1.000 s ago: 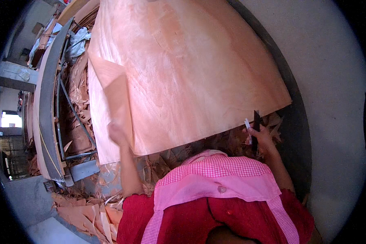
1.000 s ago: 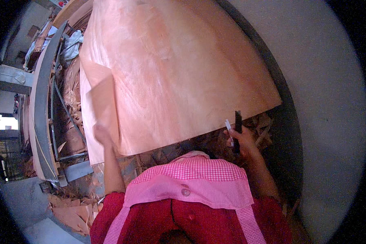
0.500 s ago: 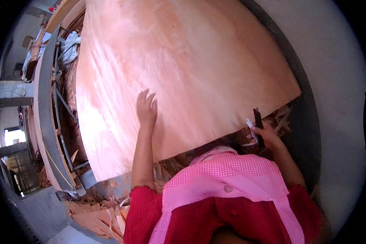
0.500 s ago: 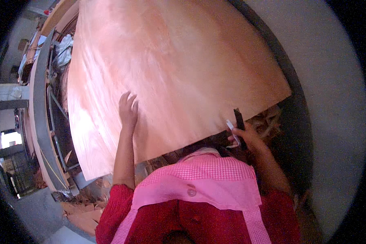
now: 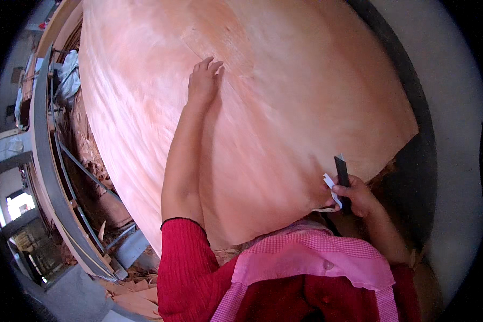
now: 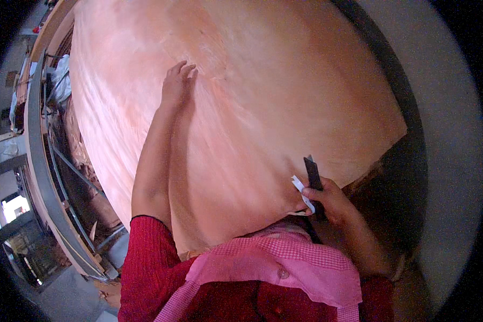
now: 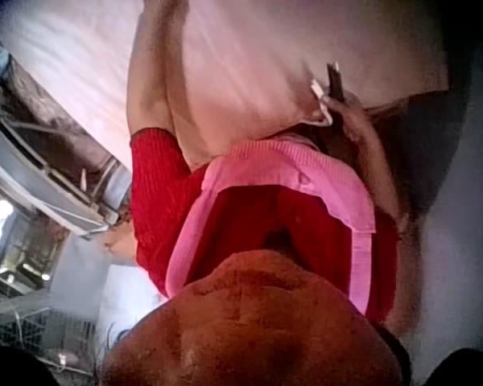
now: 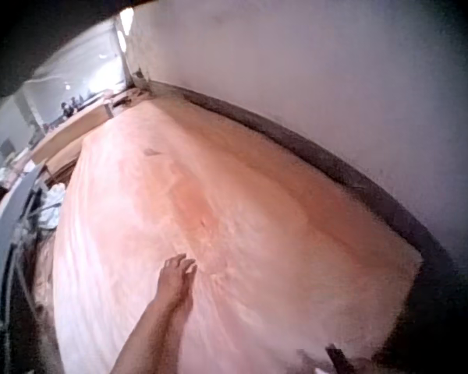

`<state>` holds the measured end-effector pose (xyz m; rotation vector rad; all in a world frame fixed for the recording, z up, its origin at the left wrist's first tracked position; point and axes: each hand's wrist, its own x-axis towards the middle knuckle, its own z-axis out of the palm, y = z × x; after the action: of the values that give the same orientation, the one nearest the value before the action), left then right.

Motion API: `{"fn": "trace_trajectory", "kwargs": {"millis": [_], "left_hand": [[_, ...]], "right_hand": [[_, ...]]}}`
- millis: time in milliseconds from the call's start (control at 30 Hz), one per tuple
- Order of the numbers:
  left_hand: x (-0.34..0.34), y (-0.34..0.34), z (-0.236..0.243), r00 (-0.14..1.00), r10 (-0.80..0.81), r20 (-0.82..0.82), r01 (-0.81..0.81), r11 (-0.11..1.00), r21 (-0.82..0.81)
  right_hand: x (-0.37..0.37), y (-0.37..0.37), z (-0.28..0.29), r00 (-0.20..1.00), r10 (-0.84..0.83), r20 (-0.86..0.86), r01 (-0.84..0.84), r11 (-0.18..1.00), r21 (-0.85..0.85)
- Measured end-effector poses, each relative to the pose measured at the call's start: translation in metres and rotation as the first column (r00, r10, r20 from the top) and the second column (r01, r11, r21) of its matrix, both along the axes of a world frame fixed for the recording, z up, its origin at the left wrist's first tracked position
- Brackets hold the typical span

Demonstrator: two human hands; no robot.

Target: The person prepares wood veneer by using a utility knife to trim edges and small strips, applying adhesive tape to join pieces, and smoothing the surface with a tool.

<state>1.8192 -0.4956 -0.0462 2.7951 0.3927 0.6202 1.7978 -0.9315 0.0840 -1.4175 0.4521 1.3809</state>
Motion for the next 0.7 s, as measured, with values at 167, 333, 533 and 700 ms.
{"fn": "trace_trajectory", "kwargs": {"millis": [167,333,533,700], "left_hand": [[0.012,0.017,0.017,0.960,-0.179,-0.215,0.187,0.982,0.017],[0.030,0.017,0.033,0.915,-0.279,-0.292,0.277,0.960,-0.049],[0.042,0.019,0.039,0.835,-0.324,-0.444,0.383,0.923,0.048],[0.044,0.025,0.030,0.807,-0.316,-0.498,0.413,0.906,0.093]], "right_hand": [[0.006,0.014,-0.006,0.997,0.059,-0.048,-0.052,0.990,0.130],[0.008,0.012,-0.006,0.995,0.051,-0.084,-0.045,0.996,0.083],[0.005,0.009,-0.009,0.996,0.023,-0.082,-0.014,0.994,0.105],[0.001,0.005,-0.016,0.996,-0.011,-0.090,0.021,0.994,0.104]]}}
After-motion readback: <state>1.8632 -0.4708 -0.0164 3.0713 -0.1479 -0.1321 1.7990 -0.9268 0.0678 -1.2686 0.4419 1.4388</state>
